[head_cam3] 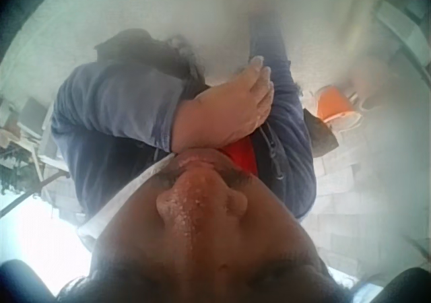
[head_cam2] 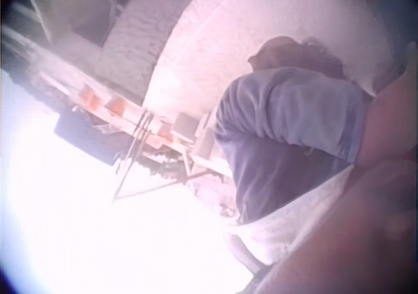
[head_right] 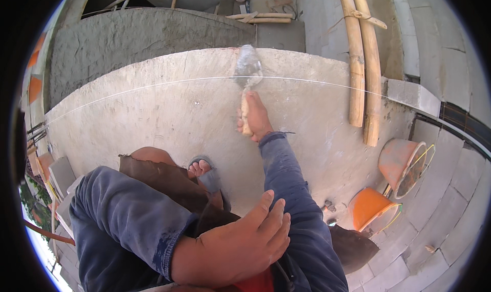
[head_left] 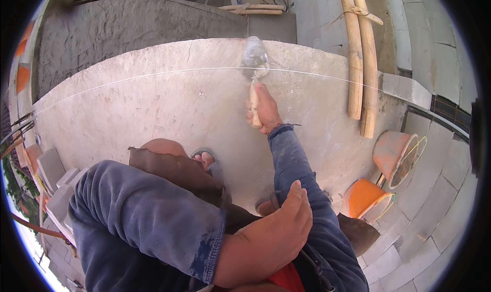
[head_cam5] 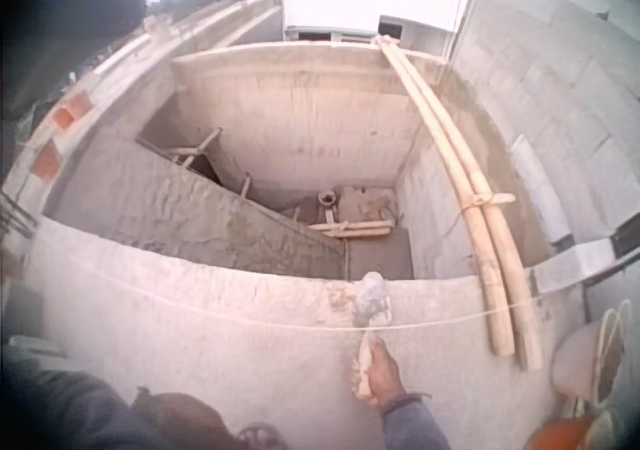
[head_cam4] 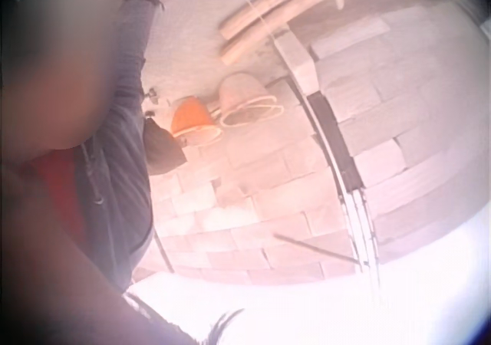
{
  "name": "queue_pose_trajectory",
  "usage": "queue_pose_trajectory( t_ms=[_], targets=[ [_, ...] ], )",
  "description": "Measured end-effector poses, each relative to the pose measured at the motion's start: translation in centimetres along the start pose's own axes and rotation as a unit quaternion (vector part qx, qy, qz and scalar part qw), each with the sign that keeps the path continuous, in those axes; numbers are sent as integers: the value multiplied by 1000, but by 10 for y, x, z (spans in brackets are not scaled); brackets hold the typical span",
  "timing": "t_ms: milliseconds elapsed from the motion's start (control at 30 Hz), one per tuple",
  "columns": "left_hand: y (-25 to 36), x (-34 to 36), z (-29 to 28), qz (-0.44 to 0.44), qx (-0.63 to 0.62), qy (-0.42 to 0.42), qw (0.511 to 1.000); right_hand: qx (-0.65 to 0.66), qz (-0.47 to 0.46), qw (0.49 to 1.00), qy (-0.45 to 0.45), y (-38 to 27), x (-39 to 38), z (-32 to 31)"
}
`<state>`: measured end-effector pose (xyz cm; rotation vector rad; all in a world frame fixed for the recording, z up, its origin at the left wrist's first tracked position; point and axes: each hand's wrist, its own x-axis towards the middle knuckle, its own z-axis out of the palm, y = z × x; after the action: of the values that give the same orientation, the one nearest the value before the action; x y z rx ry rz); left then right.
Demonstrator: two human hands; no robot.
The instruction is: The person scoops cement from a bucket with a trowel and spreads it on the floor. He then places a white tile onto the cement, taps it with a hammer to level it, and repeats the process with another tile.
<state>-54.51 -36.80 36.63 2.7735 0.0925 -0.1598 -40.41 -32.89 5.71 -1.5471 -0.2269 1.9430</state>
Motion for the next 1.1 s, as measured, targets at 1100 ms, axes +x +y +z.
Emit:
queue_pose_trajectory(
  t_ms=[1100],
  targets=[
    [47,45,-52,18,-58,-91,994,-591,-81,679,428,-195,-481,-344]
  ],
)
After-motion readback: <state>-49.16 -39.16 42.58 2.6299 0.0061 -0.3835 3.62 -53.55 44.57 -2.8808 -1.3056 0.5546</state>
